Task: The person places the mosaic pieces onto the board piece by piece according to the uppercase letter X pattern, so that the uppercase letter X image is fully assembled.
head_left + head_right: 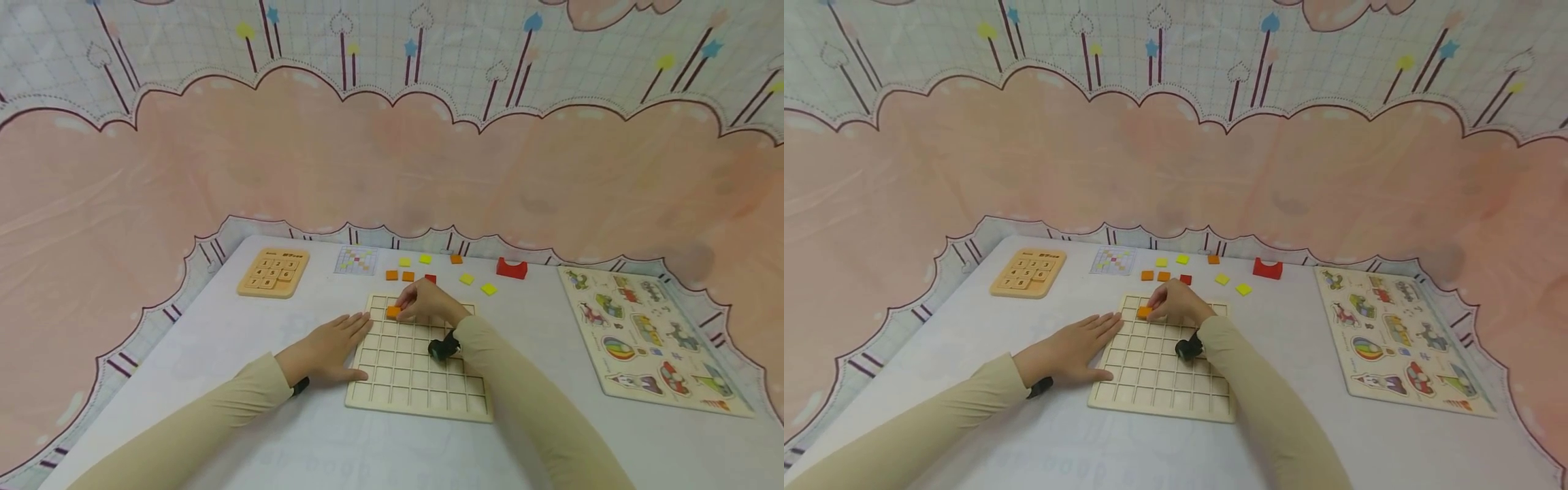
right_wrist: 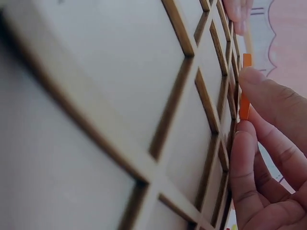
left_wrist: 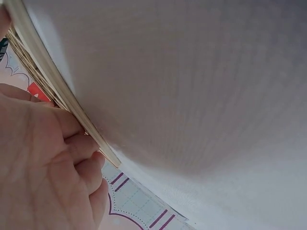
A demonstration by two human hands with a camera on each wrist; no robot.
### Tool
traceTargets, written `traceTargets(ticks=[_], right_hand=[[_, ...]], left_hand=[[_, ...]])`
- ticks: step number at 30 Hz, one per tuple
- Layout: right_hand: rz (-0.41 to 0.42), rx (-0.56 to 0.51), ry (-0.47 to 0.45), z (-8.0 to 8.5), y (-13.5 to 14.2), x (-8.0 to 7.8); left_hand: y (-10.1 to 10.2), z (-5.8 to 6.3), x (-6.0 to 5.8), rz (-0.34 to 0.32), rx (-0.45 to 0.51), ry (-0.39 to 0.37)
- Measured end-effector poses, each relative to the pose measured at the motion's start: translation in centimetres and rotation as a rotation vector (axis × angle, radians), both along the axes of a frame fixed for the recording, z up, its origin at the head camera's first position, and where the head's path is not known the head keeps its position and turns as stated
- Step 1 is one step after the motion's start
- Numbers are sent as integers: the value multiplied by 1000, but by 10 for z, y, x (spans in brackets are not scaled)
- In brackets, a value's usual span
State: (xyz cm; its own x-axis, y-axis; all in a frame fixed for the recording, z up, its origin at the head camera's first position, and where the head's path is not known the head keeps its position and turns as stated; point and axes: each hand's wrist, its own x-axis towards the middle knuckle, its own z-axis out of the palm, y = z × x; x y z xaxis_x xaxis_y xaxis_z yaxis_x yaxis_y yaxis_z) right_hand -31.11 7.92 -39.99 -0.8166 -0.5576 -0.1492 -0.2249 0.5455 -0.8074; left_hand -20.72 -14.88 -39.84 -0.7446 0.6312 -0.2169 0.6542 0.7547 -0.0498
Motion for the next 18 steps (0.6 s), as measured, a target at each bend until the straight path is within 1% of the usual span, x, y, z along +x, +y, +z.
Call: traceTargets(ticks=[4,6,12,18], right_hand=[[-11,-3,14,-1,-3,1],[-33,7,-5,-2,-4,0],[-32,13,-33,-3,-4,0],[-25,8,-27,-3,-3,2]], left_hand=[[-1,-1,0,-5,6,7],[-1,-2,0,-3,10,3],[-2,-5,-1,10,15,-9],[-2,-6,-1,-8,17,6]])
